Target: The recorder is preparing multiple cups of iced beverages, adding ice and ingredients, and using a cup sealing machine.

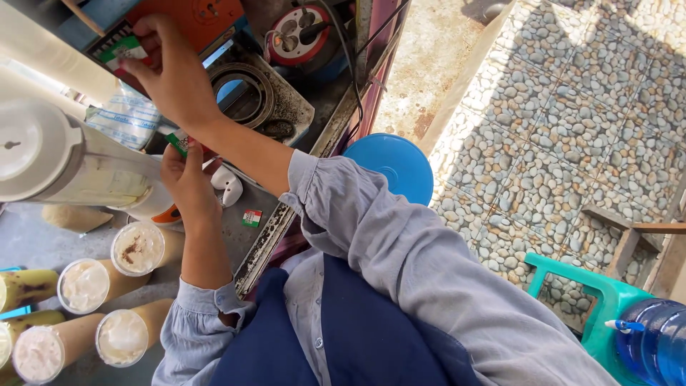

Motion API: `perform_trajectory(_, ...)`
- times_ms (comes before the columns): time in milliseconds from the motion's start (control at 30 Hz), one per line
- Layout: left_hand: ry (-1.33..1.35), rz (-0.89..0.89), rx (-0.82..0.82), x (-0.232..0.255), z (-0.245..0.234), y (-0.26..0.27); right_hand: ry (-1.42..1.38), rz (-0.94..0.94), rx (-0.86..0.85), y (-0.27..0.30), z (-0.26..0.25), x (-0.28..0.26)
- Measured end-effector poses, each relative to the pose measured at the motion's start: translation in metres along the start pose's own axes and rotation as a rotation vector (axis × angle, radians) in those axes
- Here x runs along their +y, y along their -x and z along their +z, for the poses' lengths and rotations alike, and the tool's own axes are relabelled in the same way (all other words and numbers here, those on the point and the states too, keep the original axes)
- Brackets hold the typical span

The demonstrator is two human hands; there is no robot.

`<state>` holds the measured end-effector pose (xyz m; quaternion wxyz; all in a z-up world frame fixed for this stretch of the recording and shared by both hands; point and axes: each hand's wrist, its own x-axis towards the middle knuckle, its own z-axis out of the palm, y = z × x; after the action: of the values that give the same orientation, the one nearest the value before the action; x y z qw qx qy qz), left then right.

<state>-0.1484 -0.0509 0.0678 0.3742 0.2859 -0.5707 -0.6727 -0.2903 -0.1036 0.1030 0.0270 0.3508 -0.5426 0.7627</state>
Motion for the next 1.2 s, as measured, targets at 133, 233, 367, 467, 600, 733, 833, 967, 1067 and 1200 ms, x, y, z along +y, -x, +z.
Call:
perform_trajectory(133,0.095,0.01,0.02,-0.005,-0.009,0.002,-0.035,0.101,-0.073,0.0,-0.013,-0.009)
perform_trajectory(233,0.096,-0.07,0.005,-0.004,-0.016,0.009,-0.025,0.031,-0.242,0.001,-0.043,-0.026)
perform_trajectory(367,0.177,-0.119,-0.038,-0.02,-0.025,0.007,0.052,0.152,-0.652,0.008,-0.086,-0.052)
perform_trajectory(467,0.358,-0.135,-0.091,-0.027,-0.033,0.006,0.158,0.298,-0.847,0.02,-0.098,-0.062)
perform_trajectory(600,0.475,-0.167,-0.149,-0.014,-0.028,0.018,0.307,0.232,-0.873,0.043,-0.102,-0.063)
perform_trajectory(733,0.331,-0.161,-0.191,-0.018,-0.031,0.03,0.334,0.157,-0.819,0.063,-0.104,-0.052)
perform_trajectory(833,0.171,-0.102,-0.221,-0.027,-0.038,0.04,0.272,0.14,-0.799,0.077,-0.106,-0.049)
perform_trajectory(967,0.218,-0.127,-0.183,-0.055,-0.054,0.053,0.208,0.253,-0.862,0.093,-0.11,-0.059)
perform_trajectory(1067,0.229,-0.169,-0.153,-0.071,-0.067,0.059,0.292,0.323,-0.75,0.097,-0.117,-0.067)
perform_trajectory(1200,0.264,-0.308,-0.057,-0.068,-0.076,0.074,0.912,0.188,-0.533,0.09,-0.151,-0.048)
